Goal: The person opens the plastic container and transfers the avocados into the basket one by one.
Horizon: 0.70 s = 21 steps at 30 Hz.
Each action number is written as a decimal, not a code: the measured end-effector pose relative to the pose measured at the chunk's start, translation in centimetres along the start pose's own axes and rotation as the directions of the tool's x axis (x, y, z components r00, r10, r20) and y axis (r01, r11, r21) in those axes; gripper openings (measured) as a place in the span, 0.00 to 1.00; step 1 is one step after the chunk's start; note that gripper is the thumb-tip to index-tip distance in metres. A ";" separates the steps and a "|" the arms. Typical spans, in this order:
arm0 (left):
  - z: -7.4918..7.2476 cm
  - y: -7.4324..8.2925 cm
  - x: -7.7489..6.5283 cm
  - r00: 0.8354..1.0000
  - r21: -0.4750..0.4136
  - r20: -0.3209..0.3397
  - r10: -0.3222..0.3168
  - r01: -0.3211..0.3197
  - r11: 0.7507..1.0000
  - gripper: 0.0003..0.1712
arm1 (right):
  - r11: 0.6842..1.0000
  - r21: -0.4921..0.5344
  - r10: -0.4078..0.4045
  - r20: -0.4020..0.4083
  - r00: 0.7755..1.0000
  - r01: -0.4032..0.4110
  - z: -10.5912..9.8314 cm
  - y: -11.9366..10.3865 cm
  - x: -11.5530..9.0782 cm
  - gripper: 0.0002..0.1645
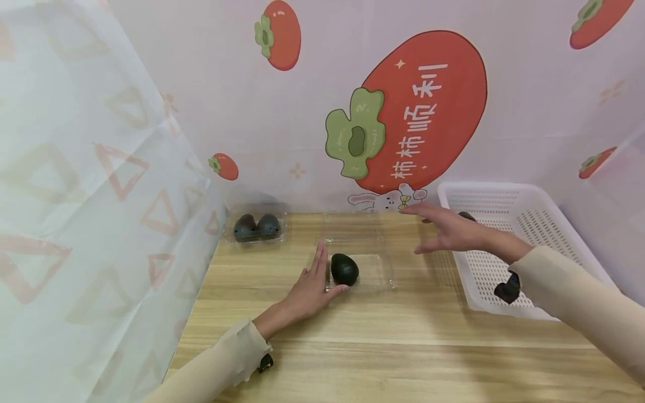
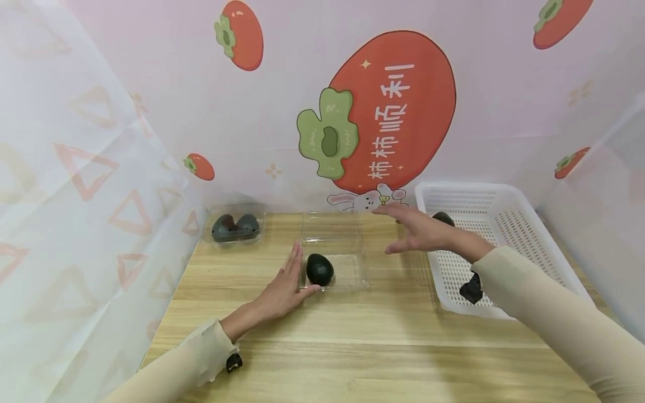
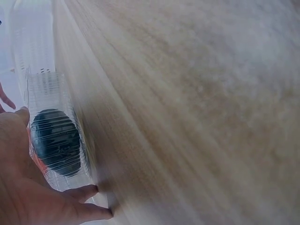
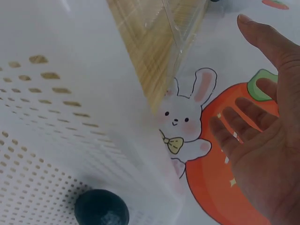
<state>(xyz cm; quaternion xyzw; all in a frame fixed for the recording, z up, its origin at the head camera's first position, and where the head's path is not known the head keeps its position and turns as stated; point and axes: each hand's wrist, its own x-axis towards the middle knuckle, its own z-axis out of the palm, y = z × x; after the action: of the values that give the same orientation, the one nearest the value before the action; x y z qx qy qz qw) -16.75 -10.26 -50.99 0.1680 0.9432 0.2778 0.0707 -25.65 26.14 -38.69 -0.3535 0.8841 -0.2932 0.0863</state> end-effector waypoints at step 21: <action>0.0 0.1 0.0 1.000 0.008 0.004 0.000 0.000 1.000 0.64 | 0.997 -0.019 -0.077 0.084 0.994 0.079 3.6 -1.7 1.8 0.53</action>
<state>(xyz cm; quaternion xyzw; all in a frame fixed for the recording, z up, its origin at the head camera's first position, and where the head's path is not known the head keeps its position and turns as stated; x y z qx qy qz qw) -16.76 -10.23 -50.93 0.1686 0.9441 0.2739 0.0718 -24.70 22.33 -40.55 -0.4005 0.8685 -0.2716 0.1076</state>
